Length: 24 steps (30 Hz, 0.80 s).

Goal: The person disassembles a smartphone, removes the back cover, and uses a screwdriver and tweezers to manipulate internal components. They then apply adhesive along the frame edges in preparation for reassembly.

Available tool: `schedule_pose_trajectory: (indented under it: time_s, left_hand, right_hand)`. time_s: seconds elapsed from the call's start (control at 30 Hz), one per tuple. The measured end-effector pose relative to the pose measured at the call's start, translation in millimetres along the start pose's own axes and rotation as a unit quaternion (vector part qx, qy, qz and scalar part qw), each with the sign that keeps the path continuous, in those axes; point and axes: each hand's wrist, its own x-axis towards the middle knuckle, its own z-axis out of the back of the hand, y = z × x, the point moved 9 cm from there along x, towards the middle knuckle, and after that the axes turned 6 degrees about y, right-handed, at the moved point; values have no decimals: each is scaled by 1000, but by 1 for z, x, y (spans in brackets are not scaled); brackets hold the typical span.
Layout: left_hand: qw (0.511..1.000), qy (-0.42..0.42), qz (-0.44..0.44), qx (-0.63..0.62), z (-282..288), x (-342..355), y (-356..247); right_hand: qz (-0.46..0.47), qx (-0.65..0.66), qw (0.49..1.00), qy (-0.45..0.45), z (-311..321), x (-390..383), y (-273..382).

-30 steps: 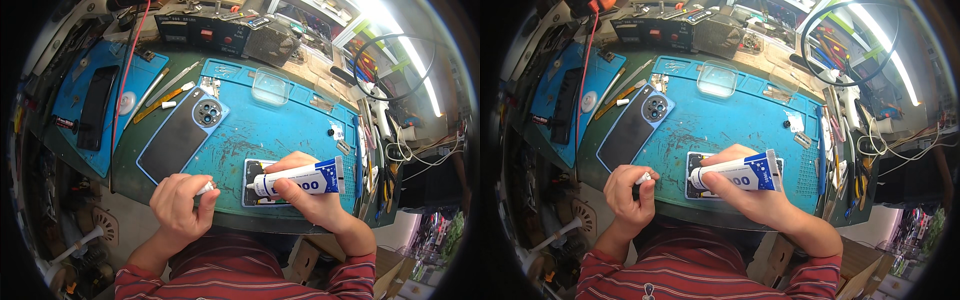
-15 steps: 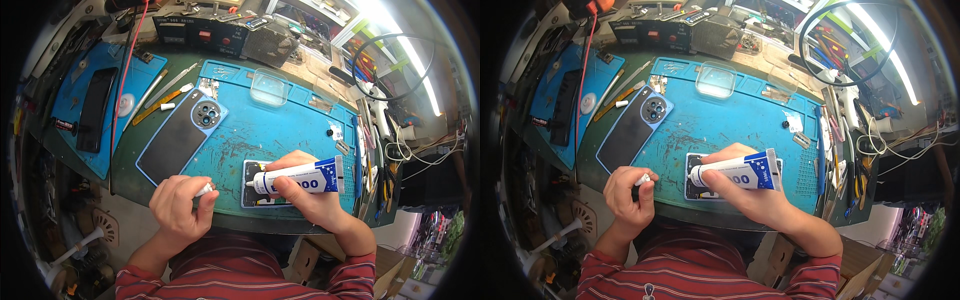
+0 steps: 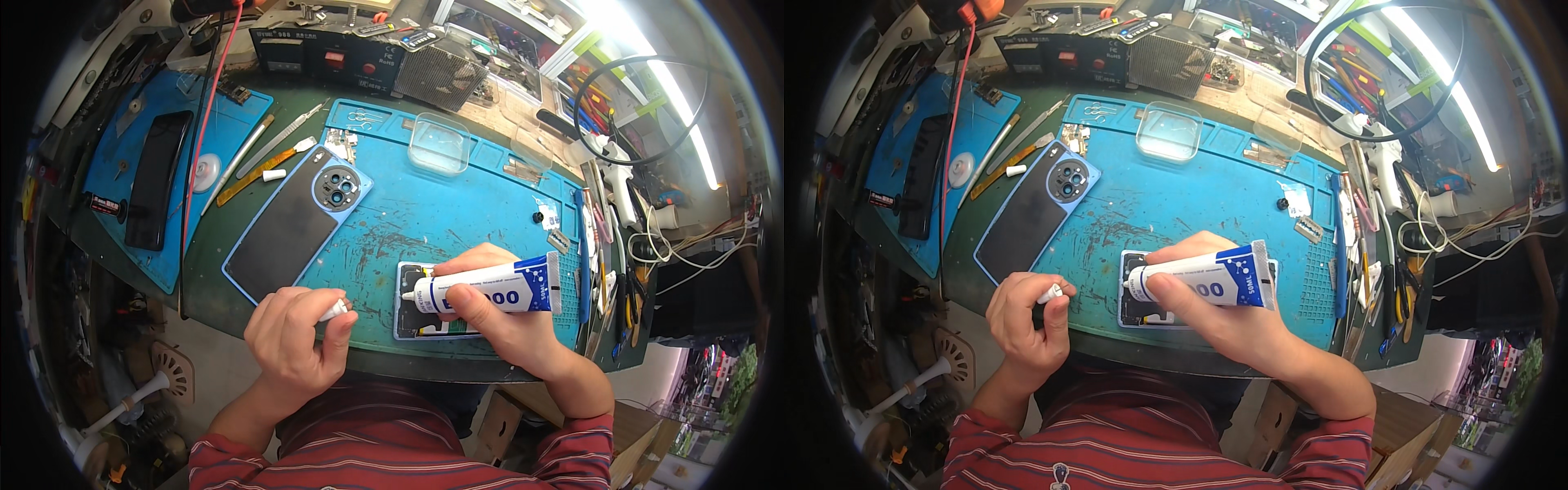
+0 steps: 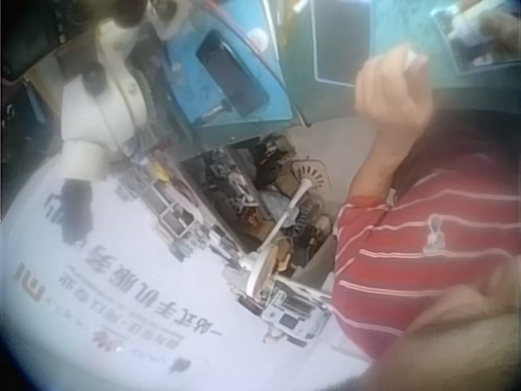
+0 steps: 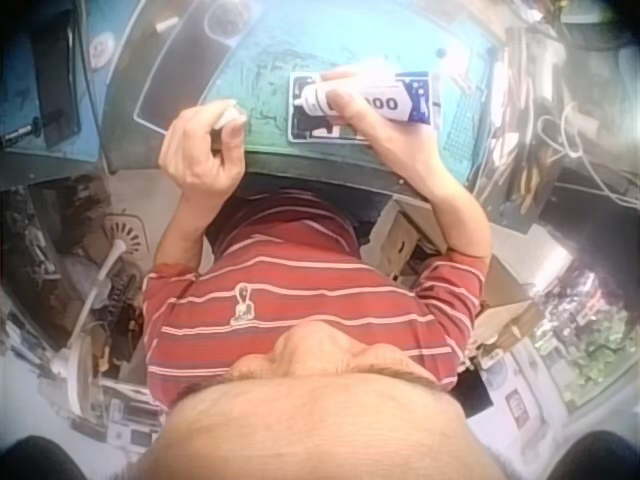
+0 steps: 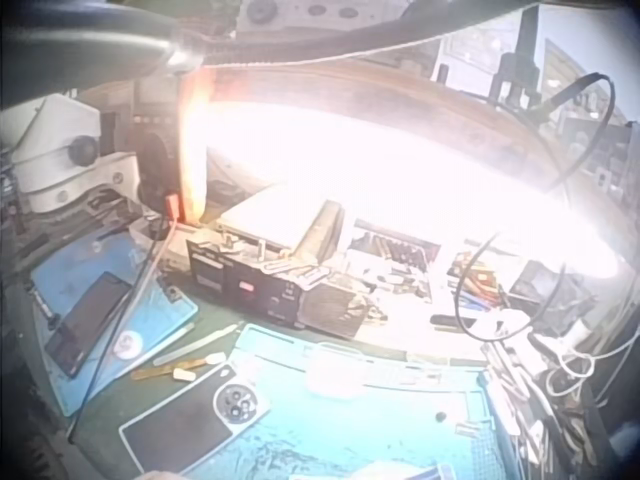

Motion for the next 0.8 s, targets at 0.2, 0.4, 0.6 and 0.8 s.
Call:
schedule_pose_trajectory:
  time_s: [0.2, 0.4, 0.6, 0.8]
  left_hand:
    - [1000, 3, 0, 4, 0, 0, 0]
    - [1000, 3, 3, 5, 0, -1, 0]
    - [1000, 0, 0, 6, 0, 0, 0]
    - [1000, 1, 1, 4, 0, 0, 0]
  right_hand:
    - [6, 2, 1000, 0, 0, 1, 2]
    - [-10, 4, 1000, 1, -1, 1, 2]
    - [-22, 16, 1000, -6, 0, 1, -1]
    - [-18, 13, 1000, -13, 1, 1, -1]
